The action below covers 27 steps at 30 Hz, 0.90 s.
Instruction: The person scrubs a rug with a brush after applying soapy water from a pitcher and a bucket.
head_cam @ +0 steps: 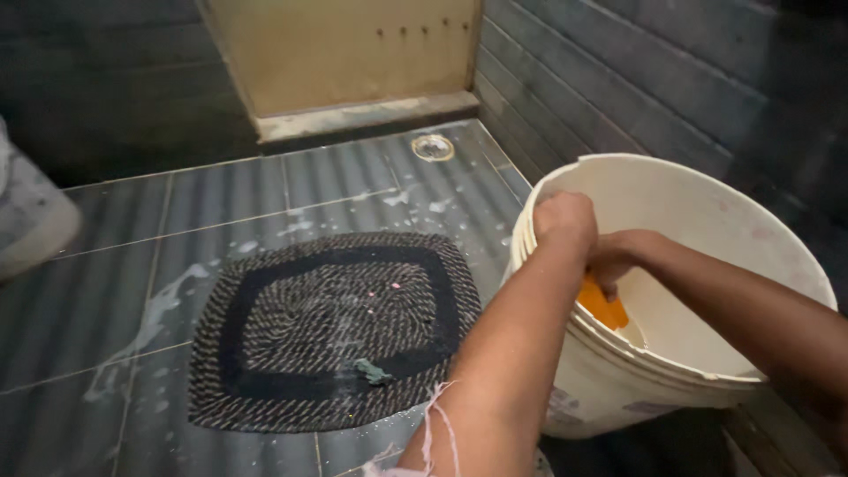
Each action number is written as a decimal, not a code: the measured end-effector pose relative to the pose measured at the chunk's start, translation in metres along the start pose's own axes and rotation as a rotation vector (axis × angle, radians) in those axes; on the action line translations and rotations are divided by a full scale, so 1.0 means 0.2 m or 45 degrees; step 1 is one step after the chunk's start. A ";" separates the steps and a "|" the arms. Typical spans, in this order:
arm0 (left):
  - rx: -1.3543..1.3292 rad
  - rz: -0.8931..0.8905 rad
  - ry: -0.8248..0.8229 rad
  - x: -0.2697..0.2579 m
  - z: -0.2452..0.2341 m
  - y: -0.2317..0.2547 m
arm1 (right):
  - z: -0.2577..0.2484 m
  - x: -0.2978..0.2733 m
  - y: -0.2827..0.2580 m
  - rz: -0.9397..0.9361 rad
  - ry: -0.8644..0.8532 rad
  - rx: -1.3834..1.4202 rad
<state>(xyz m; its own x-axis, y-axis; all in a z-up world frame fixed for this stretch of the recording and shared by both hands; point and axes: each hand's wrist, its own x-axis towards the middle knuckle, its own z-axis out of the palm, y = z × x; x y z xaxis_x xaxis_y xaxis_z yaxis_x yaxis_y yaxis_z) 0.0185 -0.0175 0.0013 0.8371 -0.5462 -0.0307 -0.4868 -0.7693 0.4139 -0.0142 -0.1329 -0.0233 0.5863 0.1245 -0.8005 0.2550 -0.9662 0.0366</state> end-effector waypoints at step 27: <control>-0.210 0.889 0.550 -0.47 -0.55 -0.10 | -0.54 -1.28 -0.13 0.477 0.882 -0.083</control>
<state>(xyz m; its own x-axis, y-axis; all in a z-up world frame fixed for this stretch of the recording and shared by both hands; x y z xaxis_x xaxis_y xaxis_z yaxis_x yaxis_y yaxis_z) -0.0226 0.0848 0.0961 0.3952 -0.6782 0.6195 -0.9142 -0.2246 0.3373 -0.0885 -0.1157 0.2453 0.9820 -0.0742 -0.1737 -0.0226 -0.9591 0.2821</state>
